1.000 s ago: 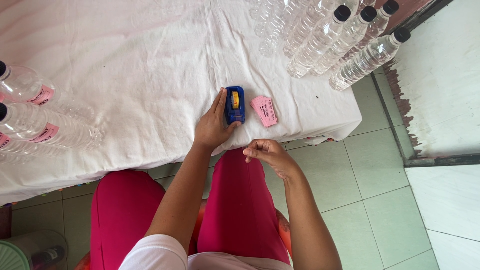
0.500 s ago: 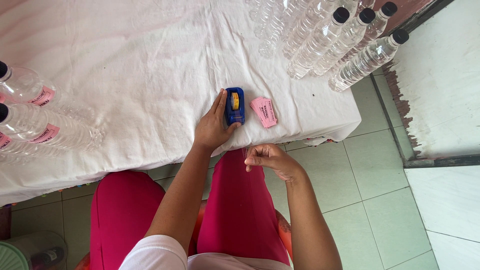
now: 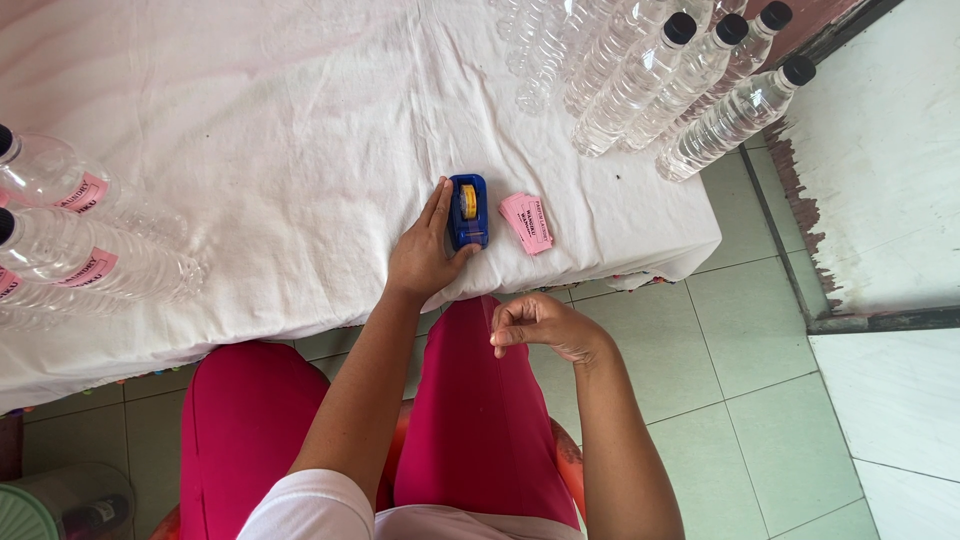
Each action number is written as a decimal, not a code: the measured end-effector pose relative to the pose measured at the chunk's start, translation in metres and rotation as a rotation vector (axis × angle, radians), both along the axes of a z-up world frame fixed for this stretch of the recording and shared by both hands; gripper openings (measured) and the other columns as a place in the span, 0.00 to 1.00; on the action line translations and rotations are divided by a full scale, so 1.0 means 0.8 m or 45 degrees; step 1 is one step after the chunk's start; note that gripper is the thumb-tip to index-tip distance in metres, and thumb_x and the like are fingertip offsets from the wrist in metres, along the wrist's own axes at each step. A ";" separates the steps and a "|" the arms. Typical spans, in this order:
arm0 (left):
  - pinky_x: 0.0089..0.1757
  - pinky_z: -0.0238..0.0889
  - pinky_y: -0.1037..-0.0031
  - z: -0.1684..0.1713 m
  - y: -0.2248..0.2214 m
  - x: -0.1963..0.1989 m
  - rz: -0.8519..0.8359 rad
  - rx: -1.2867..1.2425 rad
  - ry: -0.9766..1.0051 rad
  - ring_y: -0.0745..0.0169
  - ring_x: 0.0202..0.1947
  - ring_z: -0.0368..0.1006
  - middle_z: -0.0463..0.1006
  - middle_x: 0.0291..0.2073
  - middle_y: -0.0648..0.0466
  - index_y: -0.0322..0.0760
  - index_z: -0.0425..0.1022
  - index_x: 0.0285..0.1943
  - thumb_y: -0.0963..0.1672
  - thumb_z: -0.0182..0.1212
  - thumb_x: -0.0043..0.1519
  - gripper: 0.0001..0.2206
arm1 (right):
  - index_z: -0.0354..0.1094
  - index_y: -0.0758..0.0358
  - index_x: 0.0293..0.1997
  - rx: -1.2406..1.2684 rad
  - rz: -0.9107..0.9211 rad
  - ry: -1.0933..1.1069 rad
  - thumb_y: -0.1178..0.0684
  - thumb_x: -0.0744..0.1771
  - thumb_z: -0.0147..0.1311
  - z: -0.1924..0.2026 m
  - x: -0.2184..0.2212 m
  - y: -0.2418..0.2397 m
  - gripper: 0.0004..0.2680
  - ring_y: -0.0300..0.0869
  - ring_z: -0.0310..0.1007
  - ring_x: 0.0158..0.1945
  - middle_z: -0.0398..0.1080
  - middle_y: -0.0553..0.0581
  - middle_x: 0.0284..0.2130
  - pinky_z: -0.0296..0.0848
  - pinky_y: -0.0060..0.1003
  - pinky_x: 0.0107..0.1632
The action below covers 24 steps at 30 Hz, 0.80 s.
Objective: Applying pink adhesive labels to clear plastic bottles and arranging them on a table.
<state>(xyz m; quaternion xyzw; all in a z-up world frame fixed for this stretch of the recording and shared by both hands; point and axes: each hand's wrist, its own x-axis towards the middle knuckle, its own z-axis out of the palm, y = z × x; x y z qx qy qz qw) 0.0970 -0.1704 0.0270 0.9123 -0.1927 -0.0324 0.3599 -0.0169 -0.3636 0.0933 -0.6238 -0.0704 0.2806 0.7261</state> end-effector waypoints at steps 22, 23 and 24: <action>0.64 0.58 0.65 0.000 -0.001 0.001 0.011 0.013 -0.011 0.49 0.70 0.58 0.47 0.77 0.52 0.45 0.39 0.80 0.52 0.67 0.58 0.45 | 0.73 0.65 0.28 0.035 -0.138 0.109 0.58 0.65 0.61 0.012 -0.026 0.011 0.05 0.38 0.75 0.33 0.74 0.56 0.24 0.70 0.30 0.42; 0.64 0.58 0.65 0.000 -0.002 0.000 0.003 0.012 -0.010 0.49 0.70 0.58 0.47 0.77 0.52 0.45 0.39 0.80 0.52 0.67 0.58 0.45 | 0.73 0.65 0.28 0.034 -0.146 0.109 0.58 0.65 0.61 0.009 -0.037 0.013 0.05 0.38 0.75 0.33 0.74 0.56 0.24 0.70 0.30 0.42; 0.64 0.58 0.65 0.001 -0.002 0.000 0.002 0.016 0.002 0.49 0.70 0.58 0.47 0.77 0.53 0.46 0.39 0.80 0.52 0.67 0.58 0.45 | 0.70 0.64 0.29 0.024 -0.299 0.183 0.54 0.66 0.60 0.008 -0.049 0.015 0.07 0.40 0.75 0.32 0.73 0.56 0.24 0.71 0.32 0.41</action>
